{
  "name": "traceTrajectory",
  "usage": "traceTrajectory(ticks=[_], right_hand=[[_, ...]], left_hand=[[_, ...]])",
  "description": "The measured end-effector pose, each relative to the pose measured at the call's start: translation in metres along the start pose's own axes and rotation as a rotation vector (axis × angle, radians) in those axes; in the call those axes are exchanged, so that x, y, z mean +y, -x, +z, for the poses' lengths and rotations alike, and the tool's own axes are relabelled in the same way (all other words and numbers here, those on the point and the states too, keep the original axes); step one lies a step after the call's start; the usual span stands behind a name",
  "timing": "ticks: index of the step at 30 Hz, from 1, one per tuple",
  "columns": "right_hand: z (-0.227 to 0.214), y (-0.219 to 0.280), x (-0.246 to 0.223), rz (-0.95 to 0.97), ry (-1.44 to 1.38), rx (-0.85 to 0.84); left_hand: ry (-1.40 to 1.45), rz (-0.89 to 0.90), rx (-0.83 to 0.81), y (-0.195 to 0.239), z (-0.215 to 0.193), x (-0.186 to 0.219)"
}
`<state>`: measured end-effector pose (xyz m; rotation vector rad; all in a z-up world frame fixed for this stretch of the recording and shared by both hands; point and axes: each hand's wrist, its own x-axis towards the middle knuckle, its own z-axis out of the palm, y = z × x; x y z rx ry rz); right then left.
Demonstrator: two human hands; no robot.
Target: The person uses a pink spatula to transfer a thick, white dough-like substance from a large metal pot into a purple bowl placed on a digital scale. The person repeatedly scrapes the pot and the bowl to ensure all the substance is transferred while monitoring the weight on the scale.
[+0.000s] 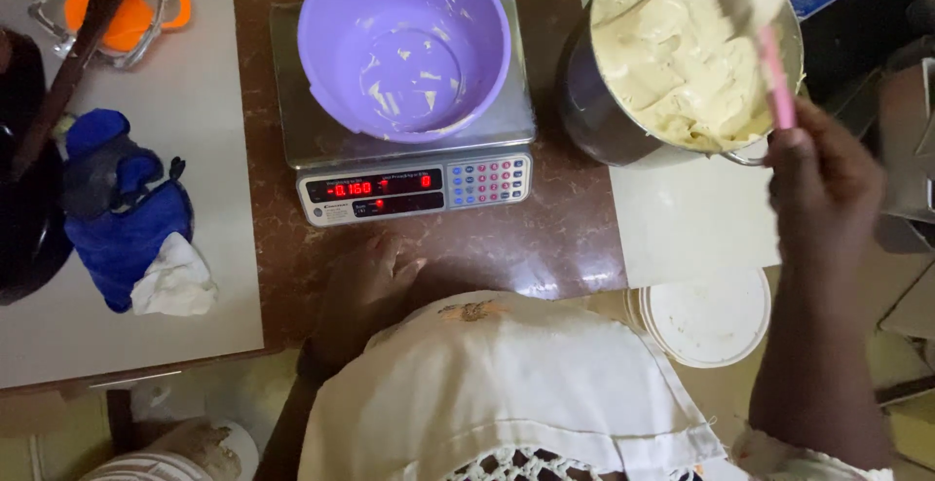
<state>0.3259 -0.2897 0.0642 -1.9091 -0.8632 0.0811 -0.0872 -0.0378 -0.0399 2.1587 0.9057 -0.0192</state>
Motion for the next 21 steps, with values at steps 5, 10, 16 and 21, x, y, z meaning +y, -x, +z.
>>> traceTrajectory(ticks=[5,10,16,21], right_hand=[[-0.019,-0.015,-0.015,0.144,-0.076,0.077],[0.001,-0.023,-0.055,0.024,0.004,0.047],[0.084,-0.033,-0.049,-0.236,0.145,-0.179],[0.158,-0.012,-0.09,-0.799,0.651,-0.274]], left_hand=[[0.057,0.032,0.097,-0.026,0.047,-0.06],[0.377,0.121,0.115,-0.027,0.015,-0.024],[0.955,0.064,0.064,-0.056,0.01,-0.005],[1.068,0.08,0.059,-0.061,-0.011,0.02]])
